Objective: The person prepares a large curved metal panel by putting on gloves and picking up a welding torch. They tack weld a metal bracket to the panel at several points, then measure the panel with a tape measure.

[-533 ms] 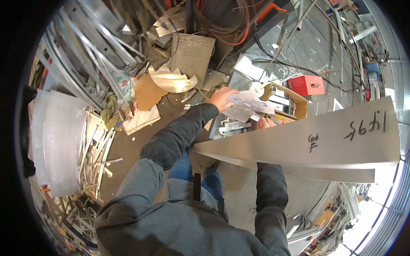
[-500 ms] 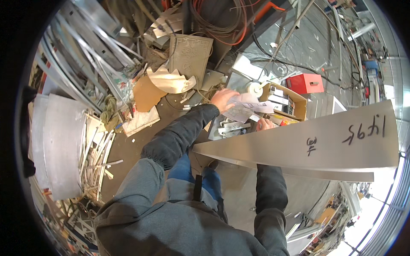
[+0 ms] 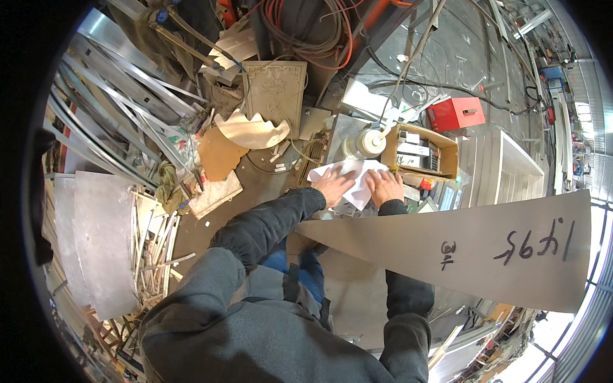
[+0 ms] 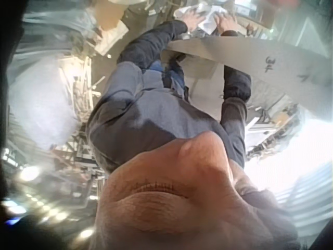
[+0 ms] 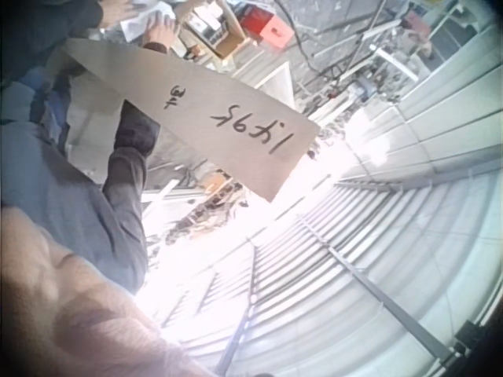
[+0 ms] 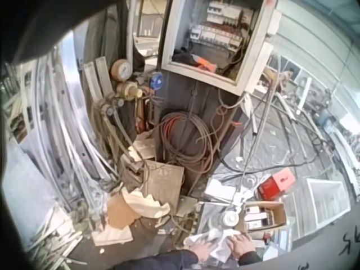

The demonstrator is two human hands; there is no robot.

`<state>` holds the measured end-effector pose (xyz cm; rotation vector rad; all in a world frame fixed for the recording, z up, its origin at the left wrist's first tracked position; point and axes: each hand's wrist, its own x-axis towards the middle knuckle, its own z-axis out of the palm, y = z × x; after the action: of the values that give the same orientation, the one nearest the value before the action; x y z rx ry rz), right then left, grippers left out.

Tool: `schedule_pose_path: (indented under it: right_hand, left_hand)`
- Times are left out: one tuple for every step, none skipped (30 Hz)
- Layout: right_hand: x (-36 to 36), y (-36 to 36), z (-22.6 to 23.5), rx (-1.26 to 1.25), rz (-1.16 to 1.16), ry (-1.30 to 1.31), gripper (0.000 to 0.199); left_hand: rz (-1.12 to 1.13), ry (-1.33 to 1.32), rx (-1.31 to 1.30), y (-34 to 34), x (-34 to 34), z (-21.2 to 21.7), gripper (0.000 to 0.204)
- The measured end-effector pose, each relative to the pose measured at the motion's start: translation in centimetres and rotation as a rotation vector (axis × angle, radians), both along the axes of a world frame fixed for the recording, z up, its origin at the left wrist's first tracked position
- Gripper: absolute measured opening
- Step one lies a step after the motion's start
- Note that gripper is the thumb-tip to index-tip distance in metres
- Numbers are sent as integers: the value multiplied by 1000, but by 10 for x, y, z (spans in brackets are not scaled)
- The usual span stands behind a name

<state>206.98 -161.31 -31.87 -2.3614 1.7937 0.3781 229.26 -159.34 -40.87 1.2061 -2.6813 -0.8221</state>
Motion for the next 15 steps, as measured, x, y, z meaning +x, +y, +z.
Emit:
schedule_pose_path:
  right_hand:
    - [2, -1, -7, 50, -51, 36, 41]
    - [4, -3, -13, 67, -52, 32, 41]
    - [9, -5, -18, 103, -86, 96, 41]
    - [13, -8, -19, 100, -88, 113, 41]
    - [18, -12, -20, 170, -81, 146, 41]
    - [23, -14, -18, 197, -75, 189, 42]
    - [26, -21, -14, 209, -53, 225, 42]
    - [27, -23, -7, 203, -90, 168, 48]
    - [26, -28, 1, 198, -113, 176, 50]
    - [21, -28, 12, 190, -156, 60, 49]
    - [16, -32, 25, 197, -213, -26, 49]
    - [8, -33, 38, 78, -185, -34, 46]
    - [2, -35, 51, -73, -167, -164, 37]
    - [-1, -39, 61, -149, -185, -216, 32]
    - [-3, -43, 72, -204, -243, -272, 27]
  left_hand:
    - [19, -35, 57, -1, -1, -1, 62]
    - [8, -69, 43, -1, -3, -3, 64]
    - [0, -103, 28, -2, -5, -4, 66]
    - [-8, -139, 12, -4, -6, -4, 68]
    - [-34, -181, 65, -5, -6, -3, 70]
    - [-55, -168, 68, -11, -7, -2, 64]
    - [-21, -139, -26, -15, -6, 0, 59]
    - [-48, -159, 69, -24, -5, 3, 54]
    - [-80, -163, 168, -29, -3, 7, 49]
    - [62, -2, 168, -34, 5, 10, 45]
    - [192, 129, 147, -43, 9, 14, 45]
    - [298, 239, 154, -49, 13, 18, 45]
    - [404, 326, 163, -56, 16, 21, 45]
    - [462, 356, 97, -65, 14, 24, 59]
    - [469, 421, 25, -75, 11, 26, 67]
